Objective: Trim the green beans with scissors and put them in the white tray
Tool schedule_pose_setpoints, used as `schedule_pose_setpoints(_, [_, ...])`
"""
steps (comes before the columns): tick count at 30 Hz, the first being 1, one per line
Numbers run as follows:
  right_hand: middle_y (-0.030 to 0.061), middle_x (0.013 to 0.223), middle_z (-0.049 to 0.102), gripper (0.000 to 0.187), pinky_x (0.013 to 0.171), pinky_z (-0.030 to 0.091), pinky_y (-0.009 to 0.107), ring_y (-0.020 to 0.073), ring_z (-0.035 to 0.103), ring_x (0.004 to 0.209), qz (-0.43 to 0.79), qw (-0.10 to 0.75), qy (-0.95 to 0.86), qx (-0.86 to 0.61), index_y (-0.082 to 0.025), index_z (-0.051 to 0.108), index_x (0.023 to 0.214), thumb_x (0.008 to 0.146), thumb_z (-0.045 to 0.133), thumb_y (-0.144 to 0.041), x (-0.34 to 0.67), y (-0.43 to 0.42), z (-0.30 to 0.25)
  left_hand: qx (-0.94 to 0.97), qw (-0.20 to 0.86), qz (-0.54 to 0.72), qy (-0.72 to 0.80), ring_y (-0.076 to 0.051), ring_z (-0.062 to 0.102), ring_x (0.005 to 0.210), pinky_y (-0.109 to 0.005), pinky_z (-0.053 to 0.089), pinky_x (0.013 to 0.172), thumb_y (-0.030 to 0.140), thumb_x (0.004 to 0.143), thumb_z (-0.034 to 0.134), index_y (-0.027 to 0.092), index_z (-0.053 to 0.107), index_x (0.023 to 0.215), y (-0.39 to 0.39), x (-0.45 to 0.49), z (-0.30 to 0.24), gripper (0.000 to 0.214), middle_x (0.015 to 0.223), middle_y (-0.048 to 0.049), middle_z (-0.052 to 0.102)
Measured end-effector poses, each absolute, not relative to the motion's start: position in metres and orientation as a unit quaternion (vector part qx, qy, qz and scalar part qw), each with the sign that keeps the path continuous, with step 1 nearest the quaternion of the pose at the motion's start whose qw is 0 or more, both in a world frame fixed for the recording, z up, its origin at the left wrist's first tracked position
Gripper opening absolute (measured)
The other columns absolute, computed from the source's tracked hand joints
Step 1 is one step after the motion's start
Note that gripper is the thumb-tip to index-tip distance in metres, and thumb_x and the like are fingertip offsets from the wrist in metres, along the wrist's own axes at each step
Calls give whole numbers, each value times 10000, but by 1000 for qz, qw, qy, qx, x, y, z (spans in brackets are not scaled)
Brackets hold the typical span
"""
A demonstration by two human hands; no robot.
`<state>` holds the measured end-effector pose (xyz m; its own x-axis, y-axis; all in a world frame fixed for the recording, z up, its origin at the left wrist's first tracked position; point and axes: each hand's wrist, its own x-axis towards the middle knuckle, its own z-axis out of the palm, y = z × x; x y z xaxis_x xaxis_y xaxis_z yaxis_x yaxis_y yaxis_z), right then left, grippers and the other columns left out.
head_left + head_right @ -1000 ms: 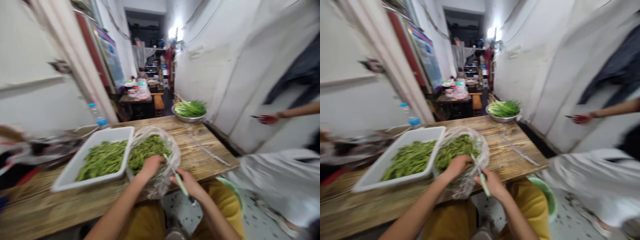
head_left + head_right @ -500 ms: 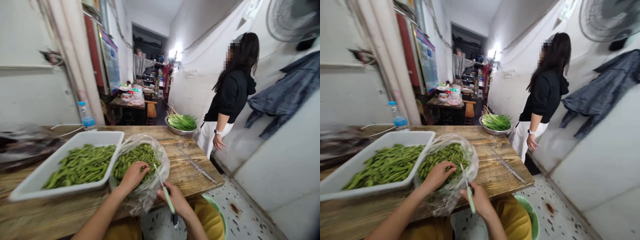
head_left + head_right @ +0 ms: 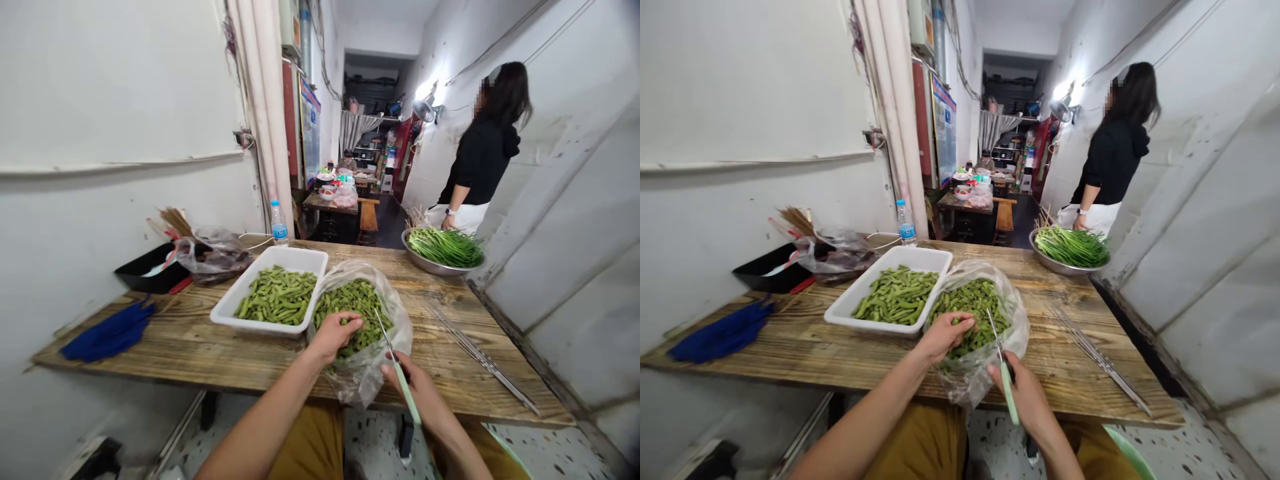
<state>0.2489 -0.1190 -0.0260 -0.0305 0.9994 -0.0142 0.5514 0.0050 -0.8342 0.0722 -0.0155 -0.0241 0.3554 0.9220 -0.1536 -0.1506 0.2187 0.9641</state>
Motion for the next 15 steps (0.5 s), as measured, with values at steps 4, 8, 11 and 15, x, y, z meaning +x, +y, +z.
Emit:
schedule_pose_setpoints(4, [69, 900, 686, 426, 771, 460, 303, 232, 615, 831, 336, 316, -639, -615, -166, 579, 1053, 801, 510, -502, 249, -117, -29, 473, 660, 410, 416, -1, 216, 338, -190, 121, 367, 456, 603, 694, 90, 604, 926, -16, 72, -23, 496, 538, 47, 528])
schedule_pose_setpoints(8, [69, 898, 690, 430, 762, 463, 305, 235, 622, 820, 329, 312, -645, -615, -161, 579, 1047, 797, 513, -505, 248, -115, -33, 466, 678, 409, 396, 13, 220, 335, -190, 115, 370, 453, 605, 689, 98, 590, 887, -18, 71, -20, 464, 673, -7, 621])
schedule_pose_setpoints(11, [72, 893, 688, 441, 766, 462, 310, 240, 624, 822, 324, 299, -650, -619, -162, 581, 1036, 803, 493, -526, 247, -114, -33, 456, 675, 422, 396, 13, 224, 338, -189, 113, 372, 443, 592, 702, 99, 586, 828, -19, 70, -18, 433, 654, -6, 621])
schedule_pose_setpoints(15, [72, 893, 689, 472, 765, 467, 319, 248, 627, 818, 319, 296, -645, -628, -165, 577, 1088, 786, 518, -523, 248, -115, -31, 467, 657, 439, 396, 8, 228, 345, -191, 129, 372, 432, 614, 689, 98, 600, 803, -20, 70, -16, 394, 670, -22, 636])
